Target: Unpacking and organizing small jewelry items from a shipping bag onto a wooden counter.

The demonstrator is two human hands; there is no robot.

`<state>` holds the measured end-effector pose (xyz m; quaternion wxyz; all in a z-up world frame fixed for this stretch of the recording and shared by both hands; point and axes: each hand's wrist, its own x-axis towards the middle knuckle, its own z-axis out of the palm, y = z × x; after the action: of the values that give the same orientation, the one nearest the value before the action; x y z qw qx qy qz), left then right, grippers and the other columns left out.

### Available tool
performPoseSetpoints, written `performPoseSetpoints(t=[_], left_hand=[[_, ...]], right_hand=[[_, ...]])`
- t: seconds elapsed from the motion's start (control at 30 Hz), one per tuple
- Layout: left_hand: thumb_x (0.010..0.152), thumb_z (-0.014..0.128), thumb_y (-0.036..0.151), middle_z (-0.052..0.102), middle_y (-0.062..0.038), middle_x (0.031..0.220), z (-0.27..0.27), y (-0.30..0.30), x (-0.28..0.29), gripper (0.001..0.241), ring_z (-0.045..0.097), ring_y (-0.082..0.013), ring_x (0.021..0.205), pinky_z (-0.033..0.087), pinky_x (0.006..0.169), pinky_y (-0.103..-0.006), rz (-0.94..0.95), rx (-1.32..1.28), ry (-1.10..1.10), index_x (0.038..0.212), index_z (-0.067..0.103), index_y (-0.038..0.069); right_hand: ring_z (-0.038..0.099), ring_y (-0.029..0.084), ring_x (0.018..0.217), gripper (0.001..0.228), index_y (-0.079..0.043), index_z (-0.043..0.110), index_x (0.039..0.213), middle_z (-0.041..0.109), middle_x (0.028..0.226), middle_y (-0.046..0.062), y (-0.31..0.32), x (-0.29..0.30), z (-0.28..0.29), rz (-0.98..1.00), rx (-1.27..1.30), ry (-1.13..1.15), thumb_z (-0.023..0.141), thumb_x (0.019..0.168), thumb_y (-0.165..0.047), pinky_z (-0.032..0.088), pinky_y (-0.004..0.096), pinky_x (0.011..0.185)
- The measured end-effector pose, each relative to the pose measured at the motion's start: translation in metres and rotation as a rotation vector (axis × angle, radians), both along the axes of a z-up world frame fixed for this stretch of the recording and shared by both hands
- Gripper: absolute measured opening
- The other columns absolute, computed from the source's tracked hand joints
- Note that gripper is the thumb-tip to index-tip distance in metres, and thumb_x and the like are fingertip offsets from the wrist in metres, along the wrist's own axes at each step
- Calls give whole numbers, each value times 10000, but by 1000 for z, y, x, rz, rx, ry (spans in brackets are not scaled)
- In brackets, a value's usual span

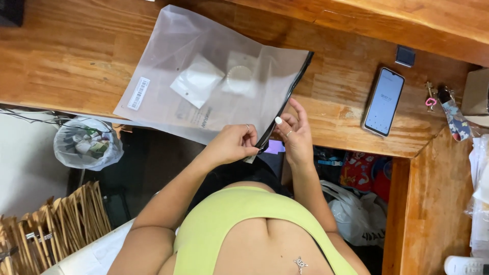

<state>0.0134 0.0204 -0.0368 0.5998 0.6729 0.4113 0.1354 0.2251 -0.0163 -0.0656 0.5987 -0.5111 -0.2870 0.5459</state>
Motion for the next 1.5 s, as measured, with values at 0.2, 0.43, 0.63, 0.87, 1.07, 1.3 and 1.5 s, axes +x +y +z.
performPoseSetpoints(t=[0.2,0.43,0.63,0.87,1.07,1.3,1.5], left_hand=[[833,726,129,674,-38,698,-11,3,2,51,650,-187,689,536,678,-319,12,-95,-148,839,676,121],[918,660,193,644,-43,729,-8,-3,-1,70,624,-184,741,518,713,-317,138,-89,-201,883,650,133],[902,680,367,680,-123,749,44,-9,10,286,690,-316,791,525,728,-414,46,74,-35,891,603,91],[921,636,314,671,-128,755,27,-14,25,241,709,-401,816,549,718,-497,40,295,94,973,556,93],[896,569,148,598,-71,624,28,-21,24,109,667,-307,641,550,597,-386,419,675,73,984,618,106],[825,613,164,490,17,697,34,-30,47,351,588,-198,596,518,512,-327,512,1287,80,1171,671,150],[849,586,181,444,17,759,16,-38,64,389,527,-192,575,488,512,-313,449,1357,31,1228,669,198]], right_hand=[[688,181,726,639,-66,405,1506,599,868,75,-1,-6,4,-36,27,-59,692,941,9,628,287,694],[694,220,701,655,-78,407,1479,589,847,95,-7,-11,7,-36,42,-93,616,885,101,626,308,642],[646,121,672,682,-114,427,1474,590,831,52,1,4,-28,-64,70,-297,732,888,57,582,225,577],[587,55,663,722,-111,434,1474,562,783,1,0,13,-28,-43,46,-420,803,866,17,520,146,593],[624,178,730,683,-93,471,1440,583,832,52,-4,14,-14,-131,47,-924,782,843,28,524,277,647],[665,312,983,245,-68,677,891,641,1021,82,16,2,-5,-254,802,-1463,777,724,79,532,402,918],[608,520,785,177,91,593,848,584,784,286,34,-28,-1,5,934,-1354,695,725,167,532,609,738]])
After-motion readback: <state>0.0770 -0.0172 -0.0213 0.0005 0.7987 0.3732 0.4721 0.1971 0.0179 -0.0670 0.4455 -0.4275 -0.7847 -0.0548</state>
